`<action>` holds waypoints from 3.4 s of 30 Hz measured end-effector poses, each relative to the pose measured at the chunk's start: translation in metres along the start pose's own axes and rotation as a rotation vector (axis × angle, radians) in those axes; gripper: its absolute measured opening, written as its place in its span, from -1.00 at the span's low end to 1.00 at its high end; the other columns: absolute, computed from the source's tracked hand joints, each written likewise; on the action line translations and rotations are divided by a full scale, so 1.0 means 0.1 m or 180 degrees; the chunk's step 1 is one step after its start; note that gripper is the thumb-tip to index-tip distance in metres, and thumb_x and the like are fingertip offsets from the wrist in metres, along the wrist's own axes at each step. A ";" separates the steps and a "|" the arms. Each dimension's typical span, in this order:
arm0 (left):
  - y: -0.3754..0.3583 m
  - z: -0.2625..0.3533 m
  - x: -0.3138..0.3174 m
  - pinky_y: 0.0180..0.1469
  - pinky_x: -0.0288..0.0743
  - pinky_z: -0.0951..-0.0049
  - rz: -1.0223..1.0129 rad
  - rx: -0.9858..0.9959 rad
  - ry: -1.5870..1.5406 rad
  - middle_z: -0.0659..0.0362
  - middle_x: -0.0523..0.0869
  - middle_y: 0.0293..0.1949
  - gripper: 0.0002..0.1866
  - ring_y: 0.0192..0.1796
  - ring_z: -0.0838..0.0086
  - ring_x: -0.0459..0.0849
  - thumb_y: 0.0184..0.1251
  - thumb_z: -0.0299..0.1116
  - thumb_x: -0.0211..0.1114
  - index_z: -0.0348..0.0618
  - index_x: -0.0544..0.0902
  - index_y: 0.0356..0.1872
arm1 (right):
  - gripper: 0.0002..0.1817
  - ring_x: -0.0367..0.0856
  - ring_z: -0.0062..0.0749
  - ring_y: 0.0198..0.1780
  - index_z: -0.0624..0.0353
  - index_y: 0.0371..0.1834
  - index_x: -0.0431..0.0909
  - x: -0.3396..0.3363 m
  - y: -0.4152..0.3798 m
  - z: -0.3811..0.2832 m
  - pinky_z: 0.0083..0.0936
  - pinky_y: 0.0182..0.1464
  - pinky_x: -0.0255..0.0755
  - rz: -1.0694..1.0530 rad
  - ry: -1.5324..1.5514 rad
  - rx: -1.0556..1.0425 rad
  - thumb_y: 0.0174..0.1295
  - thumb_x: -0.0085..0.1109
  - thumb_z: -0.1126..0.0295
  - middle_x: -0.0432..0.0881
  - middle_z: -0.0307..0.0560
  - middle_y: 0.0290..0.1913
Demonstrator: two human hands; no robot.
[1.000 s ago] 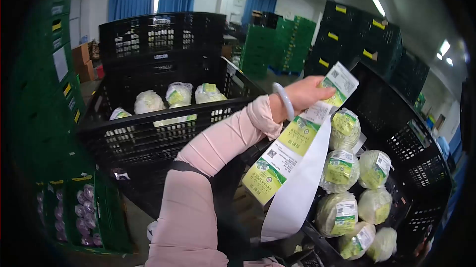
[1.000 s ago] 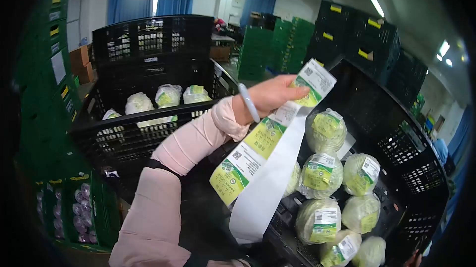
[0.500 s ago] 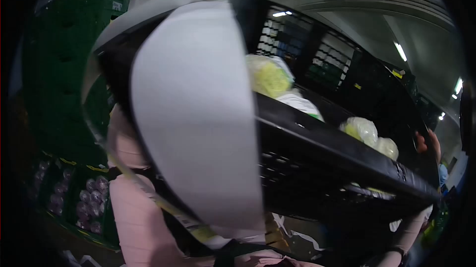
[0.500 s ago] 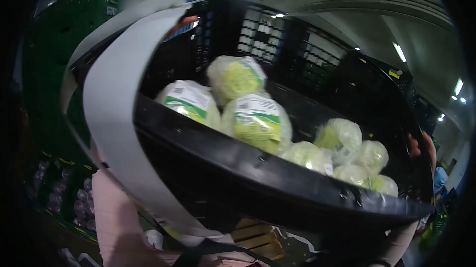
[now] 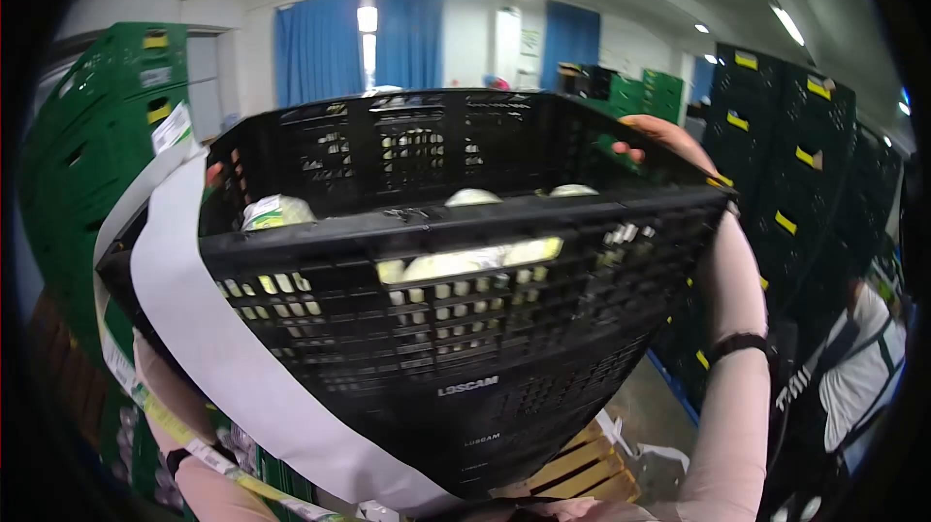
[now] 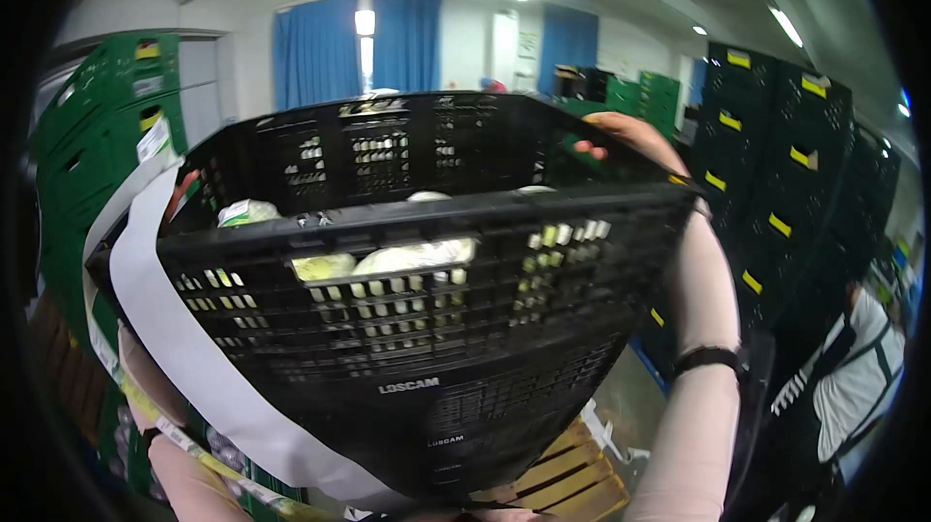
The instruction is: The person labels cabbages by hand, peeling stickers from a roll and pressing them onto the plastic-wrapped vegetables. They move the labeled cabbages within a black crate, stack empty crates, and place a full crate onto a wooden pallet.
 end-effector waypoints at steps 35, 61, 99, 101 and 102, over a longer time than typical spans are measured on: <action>-4.32 1.49 1.68 0.15 0.31 0.15 -0.3424 0.1490 0.1260 -0.14 0.53 0.00 -0.64 0.09 0.09 0.46 0.25 -0.23 0.10 -0.37 0.56 -0.14 | -0.42 0.50 -0.43 0.03 0.23 0.22 0.27 -0.02 -3.50 1.35 -0.48 0.05 0.40 0.0380 -0.1057 0.0041 0.20 0.15 0.19 0.47 -0.06 0.10; -10.55 1.49 2.62 -0.19 0.47 0.49 -0.9512 -0.2304 -0.0761 0.10 0.68 -0.31 -0.71 -0.30 0.49 0.64 0.15 -0.36 0.25 -0.32 0.56 -0.14 | -0.81 0.54 -0.06 -0.44 0.24 -0.36 0.50 1.02 -10.08 2.45 -0.41 -0.42 0.37 0.6506 -0.2330 0.2259 0.17 0.10 0.31 0.52 0.04 -0.46; -11.04 0.56 2.72 0.15 0.28 0.48 -0.9679 -0.2685 -0.0708 0.05 0.53 0.08 -0.76 0.09 0.38 0.49 0.18 -0.52 0.16 -0.24 0.57 -0.10 | -0.27 0.29 0.05 0.22 0.31 0.15 0.30 0.86 -10.94 4.63 -0.13 0.28 0.09 0.4974 -0.3205 0.4413 0.00 0.24 0.03 0.38 0.23 0.12; -11.07 0.64 2.72 0.04 0.36 0.58 -0.8577 -0.3974 0.0060 0.13 0.62 -0.08 -0.76 -0.03 0.58 0.52 0.22 -0.50 0.17 -0.27 0.60 -0.09 | -0.30 0.28 0.06 0.22 0.30 0.15 0.30 0.76 -10.83 4.48 -0.14 0.29 0.08 0.4951 -0.3186 0.4476 0.03 0.23 0.05 0.39 0.22 0.12; -11.07 0.64 2.76 0.04 0.36 0.58 -0.8505 -0.3991 0.0111 0.13 0.62 -0.08 -0.76 -0.03 0.58 0.52 0.22 -0.50 0.17 -0.27 0.60 -0.09 | -0.33 0.30 0.05 0.21 0.28 0.14 0.32 0.71 -10.59 4.22 -0.16 0.27 0.12 0.5111 -0.3126 0.4003 0.04 0.23 0.06 0.40 0.20 0.12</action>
Point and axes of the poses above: each hand's wrist, its own y-axis towards the middle knuckle, its own x-axis out of the palm, z = x × y, the point moved 5 cm from there along y, towards the middle knuckle
